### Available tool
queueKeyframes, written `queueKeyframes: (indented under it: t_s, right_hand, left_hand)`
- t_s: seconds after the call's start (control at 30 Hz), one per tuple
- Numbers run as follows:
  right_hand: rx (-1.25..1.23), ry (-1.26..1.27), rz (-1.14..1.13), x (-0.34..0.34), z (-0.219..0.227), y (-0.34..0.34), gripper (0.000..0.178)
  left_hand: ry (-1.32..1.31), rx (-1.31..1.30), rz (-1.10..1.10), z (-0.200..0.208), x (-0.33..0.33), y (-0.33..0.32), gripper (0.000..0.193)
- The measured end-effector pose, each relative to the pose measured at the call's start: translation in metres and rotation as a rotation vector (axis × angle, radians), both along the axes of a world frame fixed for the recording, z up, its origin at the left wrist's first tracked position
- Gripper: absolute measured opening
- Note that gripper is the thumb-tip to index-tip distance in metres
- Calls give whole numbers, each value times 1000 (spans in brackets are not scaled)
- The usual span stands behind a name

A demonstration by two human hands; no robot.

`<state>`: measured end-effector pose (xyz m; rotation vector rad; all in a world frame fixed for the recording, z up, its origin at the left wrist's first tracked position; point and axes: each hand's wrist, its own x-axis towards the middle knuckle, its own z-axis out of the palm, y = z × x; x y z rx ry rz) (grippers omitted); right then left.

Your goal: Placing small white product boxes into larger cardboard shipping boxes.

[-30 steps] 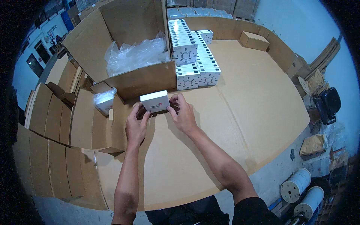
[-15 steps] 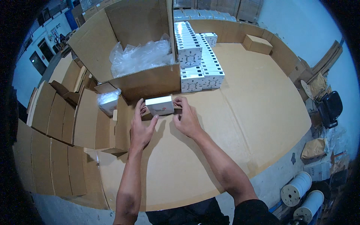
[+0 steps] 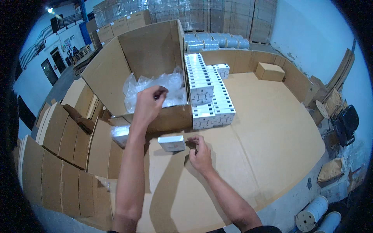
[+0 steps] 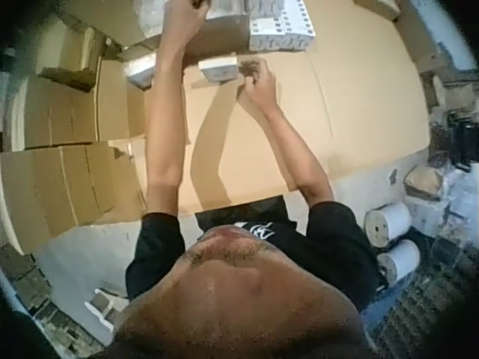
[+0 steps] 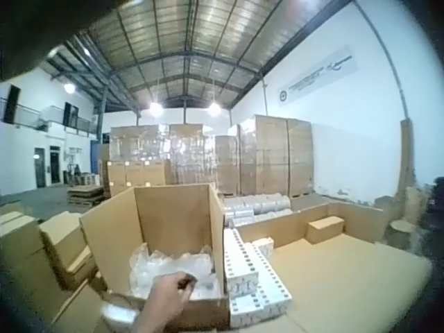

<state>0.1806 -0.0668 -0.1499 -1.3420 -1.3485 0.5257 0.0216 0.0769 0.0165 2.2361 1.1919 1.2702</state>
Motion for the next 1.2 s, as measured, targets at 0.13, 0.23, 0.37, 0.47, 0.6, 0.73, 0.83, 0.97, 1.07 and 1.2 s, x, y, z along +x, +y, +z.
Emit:
queueKeyframes:
  t_s: [0.13, 0.23, 0.37, 0.47, 0.6, 0.73, 0.83, 0.97, 1.07, 1.2]
  right_hand:
    - [-58, 99, 26, -11, 0, 1, 38]
    - [-71, 81, 5, -8, 5, 0, 35]
    - [-124, 106, -17, -11, 12, 1, 32]
    - [-95, 97, -43, -6, 11, 0, 31]
    - [-64, 49, -36, -8, 5, 3, 30]
    - [-65, 59, -21, -13, 8, 2, 29]
    - [-65, 88, -12, -14, 14, 1, 28]
    - [-54, 59, -52, 3, 2, 1, 26]
    - [-161, 83, -110, 22, 1, -3, 27]
    - [-81, 225, 129, -53, 30, -2, 26]
  left_hand:
    - [528, -212, -169, -15, 18, 106, 26]
    - [810, -268, -285, -47, 37, 158, 45]
    - [866, -221, -330, -69, 49, 189, 70]
    - [1220, -184, -284, -74, 65, 186, 80]
    - [1222, -179, -274, -76, 59, 190, 67]
    - [1229, -170, -248, -82, 49, 196, 55]
    - [1233, -158, -228, -81, 47, 198, 46]
    - [845, -182, -175, -80, 75, 177, 31]
    - [932, -165, -170, -100, 115, 189, 28]
    - [1099, -235, 41, -146, -35, 293, 30]
